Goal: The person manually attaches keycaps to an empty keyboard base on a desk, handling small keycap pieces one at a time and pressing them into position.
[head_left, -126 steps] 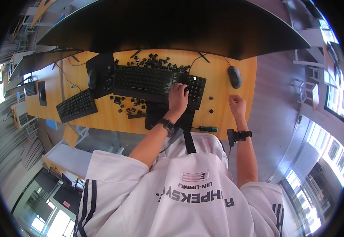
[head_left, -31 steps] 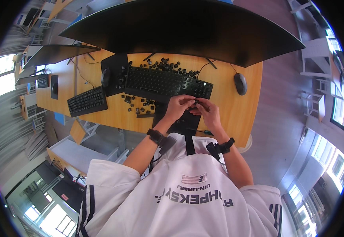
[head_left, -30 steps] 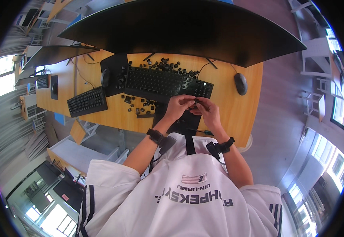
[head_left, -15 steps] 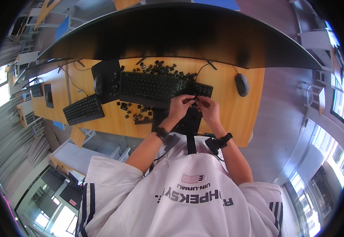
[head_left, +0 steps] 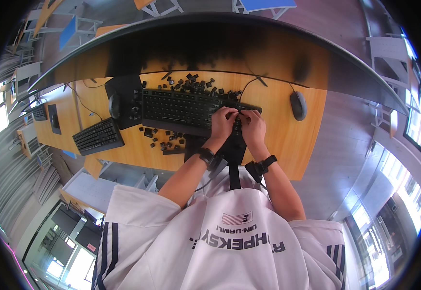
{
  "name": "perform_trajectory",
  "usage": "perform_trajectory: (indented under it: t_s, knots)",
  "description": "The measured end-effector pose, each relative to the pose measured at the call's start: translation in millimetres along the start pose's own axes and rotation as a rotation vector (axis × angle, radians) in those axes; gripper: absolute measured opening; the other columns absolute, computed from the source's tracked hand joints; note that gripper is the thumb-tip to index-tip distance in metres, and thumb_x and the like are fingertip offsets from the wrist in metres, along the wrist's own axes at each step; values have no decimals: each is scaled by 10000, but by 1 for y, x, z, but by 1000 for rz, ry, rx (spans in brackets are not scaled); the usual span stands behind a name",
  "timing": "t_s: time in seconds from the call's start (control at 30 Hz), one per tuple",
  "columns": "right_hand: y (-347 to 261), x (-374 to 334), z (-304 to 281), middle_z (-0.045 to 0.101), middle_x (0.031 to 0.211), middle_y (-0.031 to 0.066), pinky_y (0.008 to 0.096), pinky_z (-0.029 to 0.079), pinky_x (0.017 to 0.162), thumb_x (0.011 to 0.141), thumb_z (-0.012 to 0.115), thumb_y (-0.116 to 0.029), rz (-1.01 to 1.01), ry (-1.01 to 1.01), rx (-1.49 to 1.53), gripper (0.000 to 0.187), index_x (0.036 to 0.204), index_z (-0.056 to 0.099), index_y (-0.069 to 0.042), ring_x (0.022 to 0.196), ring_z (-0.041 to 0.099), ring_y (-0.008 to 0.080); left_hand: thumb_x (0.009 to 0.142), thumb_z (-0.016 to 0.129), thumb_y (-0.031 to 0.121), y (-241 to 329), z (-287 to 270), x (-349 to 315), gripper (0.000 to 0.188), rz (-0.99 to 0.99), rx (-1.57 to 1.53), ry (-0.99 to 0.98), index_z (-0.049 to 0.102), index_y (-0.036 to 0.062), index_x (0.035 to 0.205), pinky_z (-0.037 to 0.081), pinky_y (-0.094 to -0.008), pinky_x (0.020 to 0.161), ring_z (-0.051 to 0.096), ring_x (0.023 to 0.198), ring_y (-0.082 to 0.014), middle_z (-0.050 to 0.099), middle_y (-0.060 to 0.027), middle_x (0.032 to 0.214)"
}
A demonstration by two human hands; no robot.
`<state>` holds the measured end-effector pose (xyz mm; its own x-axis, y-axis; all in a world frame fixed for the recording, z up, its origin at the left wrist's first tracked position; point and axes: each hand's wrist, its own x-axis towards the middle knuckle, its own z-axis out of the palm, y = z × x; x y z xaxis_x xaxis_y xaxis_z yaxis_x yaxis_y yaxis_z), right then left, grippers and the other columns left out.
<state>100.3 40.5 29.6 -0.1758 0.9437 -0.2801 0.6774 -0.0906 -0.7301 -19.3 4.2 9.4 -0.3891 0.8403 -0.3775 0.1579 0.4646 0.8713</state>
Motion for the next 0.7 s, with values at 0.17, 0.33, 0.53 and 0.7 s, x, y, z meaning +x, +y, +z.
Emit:
perform_trajectory:
  t_s: [0.17,0.33,0.53,0.7]
  knots:
    - [6,2,-1,630,875,108,386,508,658,843,644,-76,-40,-10,45,87,902,708,-71,741,639,329,807,714,37,1,-4,0,116,194,185,13,706,39,923,521,-335,659,657,745,-280,626,-123,820]
    - [11,4,-4,612,853,99,354,504,643,825,672,-55,-85,20,53,74,887,711,-66,718,636,306,800,722,37,4,-4,0,114,173,165,1,703,38,912,517,-338,658,653,739,-274,611,-115,810]
    - [9,11,-4,647,836,92,362,513,662,780,736,-118,48,4,56,116,878,709,-60,727,648,295,772,744,58,3,0,8,86,55,214,9,681,19,816,507,-342,641,646,703,-283,602,-123,762]
    - [2,19,-5,678,815,91,383,518,686,745,765,-195,286,-56,-85,181,863,688,-81,762,657,312,739,765,67,3,4,13,137,30,225,51,644,14,774,491,-375,623,623,681,-308,590,-130,722]
